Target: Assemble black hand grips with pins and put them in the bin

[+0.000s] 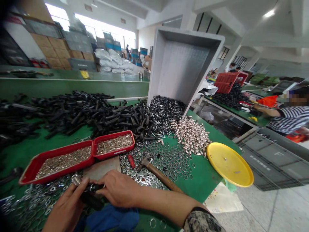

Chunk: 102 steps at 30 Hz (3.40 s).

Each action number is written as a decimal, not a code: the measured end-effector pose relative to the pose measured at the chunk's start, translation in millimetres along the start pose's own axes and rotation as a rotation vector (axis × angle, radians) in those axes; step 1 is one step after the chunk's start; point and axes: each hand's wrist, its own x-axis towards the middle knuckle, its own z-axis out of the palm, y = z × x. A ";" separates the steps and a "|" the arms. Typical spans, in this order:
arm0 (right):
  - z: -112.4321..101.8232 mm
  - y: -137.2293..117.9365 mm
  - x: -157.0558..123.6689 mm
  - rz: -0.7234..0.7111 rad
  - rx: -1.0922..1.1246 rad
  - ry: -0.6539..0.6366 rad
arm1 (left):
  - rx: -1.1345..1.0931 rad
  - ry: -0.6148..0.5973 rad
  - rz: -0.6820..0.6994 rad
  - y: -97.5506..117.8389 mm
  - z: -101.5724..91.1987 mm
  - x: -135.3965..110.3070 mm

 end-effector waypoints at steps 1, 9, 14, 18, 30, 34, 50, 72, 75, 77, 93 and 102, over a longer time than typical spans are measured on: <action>-0.4 1.4 0.0 -0.025 -0.014 -0.001 | -0.033 -0.003 -0.052 3.0 -0.7 -1.6; 4.1 1.9 2.1 -0.022 0.245 -0.003 | -0.135 -0.112 -0.111 -4.8 -4.4 -8.0; 17.2 -9.3 12.8 0.555 0.934 -0.024 | -0.050 0.038 0.056 -9.8 6.6 -4.4; 25.4 -5.5 17.5 0.648 0.954 -0.159 | 0.062 0.009 0.159 -29.2 3.2 -0.7; 26.9 -6.5 18.6 0.554 0.685 -0.388 | -0.117 -0.110 0.299 -31.5 -13.5 -2.7; 21.5 -6.5 21.3 0.557 0.628 -0.396 | -0.081 -0.090 0.405 -27.8 -13.2 -1.6; 10.6 -13.8 10.0 0.577 0.766 -0.452 | -0.045 -0.019 0.500 -22.4 -2.7 -15.4; 5.1 -3.1 4.0 0.500 0.465 -0.272 | 0.596 -0.405 0.441 -15.8 3.5 29.4; -12.1 10.4 -16.5 0.433 0.212 -0.240 | 0.878 -0.616 0.460 -16.2 19.9 51.5; -30.8 21.1 -37.6 0.424 0.132 -0.259 | 0.941 -0.627 0.447 -11.3 25.4 63.1; -81.0 97.3 -135.6 0.510 -0.387 -0.126 | 1.171 -0.483 0.434 14.4 60.8 182.0; -96.2 80.4 -86.1 0.628 -0.242 -0.038 | 1.032 -0.323 0.496 0.2 50.6 164.4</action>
